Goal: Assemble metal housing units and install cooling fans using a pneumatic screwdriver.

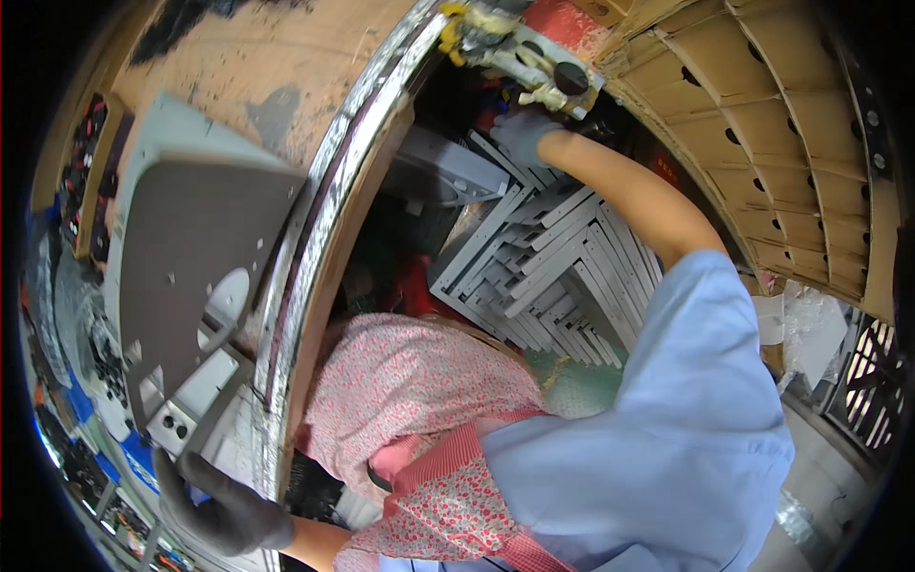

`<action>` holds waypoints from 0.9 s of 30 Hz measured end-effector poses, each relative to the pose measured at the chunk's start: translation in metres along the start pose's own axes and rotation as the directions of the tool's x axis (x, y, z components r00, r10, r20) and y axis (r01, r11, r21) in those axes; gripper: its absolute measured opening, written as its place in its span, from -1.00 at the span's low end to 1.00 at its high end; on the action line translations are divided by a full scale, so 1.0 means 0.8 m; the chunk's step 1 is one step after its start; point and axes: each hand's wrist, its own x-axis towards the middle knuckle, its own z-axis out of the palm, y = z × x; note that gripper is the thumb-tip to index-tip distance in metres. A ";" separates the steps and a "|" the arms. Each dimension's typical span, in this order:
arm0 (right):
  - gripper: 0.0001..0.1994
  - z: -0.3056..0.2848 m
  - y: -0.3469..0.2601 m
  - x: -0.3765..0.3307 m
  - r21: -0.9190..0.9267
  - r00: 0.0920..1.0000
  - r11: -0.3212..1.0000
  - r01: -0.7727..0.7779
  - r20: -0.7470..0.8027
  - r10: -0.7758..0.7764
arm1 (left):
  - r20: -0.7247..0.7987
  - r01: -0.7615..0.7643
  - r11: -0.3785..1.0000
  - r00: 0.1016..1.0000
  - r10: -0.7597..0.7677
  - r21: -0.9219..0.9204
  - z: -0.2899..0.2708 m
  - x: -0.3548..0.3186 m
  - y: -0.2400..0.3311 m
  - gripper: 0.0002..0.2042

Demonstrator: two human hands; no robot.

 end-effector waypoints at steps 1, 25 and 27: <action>-0.67 0.008 0.004 0.016 0.018 0.998 1.000 -0.005 0.061 0.004 | -0.015 -0.063 0.998 0.998 0.063 -0.007 0.000 -0.001 -0.005 -0.74; -0.53 0.140 0.190 0.025 0.634 0.876 0.624 -0.457 0.196 0.441 | -0.163 -0.031 0.998 0.986 0.021 -0.059 0.012 -0.001 -0.011 -0.79; -0.52 0.135 0.184 0.030 0.684 0.853 0.549 -0.480 0.218 0.474 | -0.158 0.010 1.000 0.987 -0.011 -0.009 0.008 -0.007 -0.013 -0.80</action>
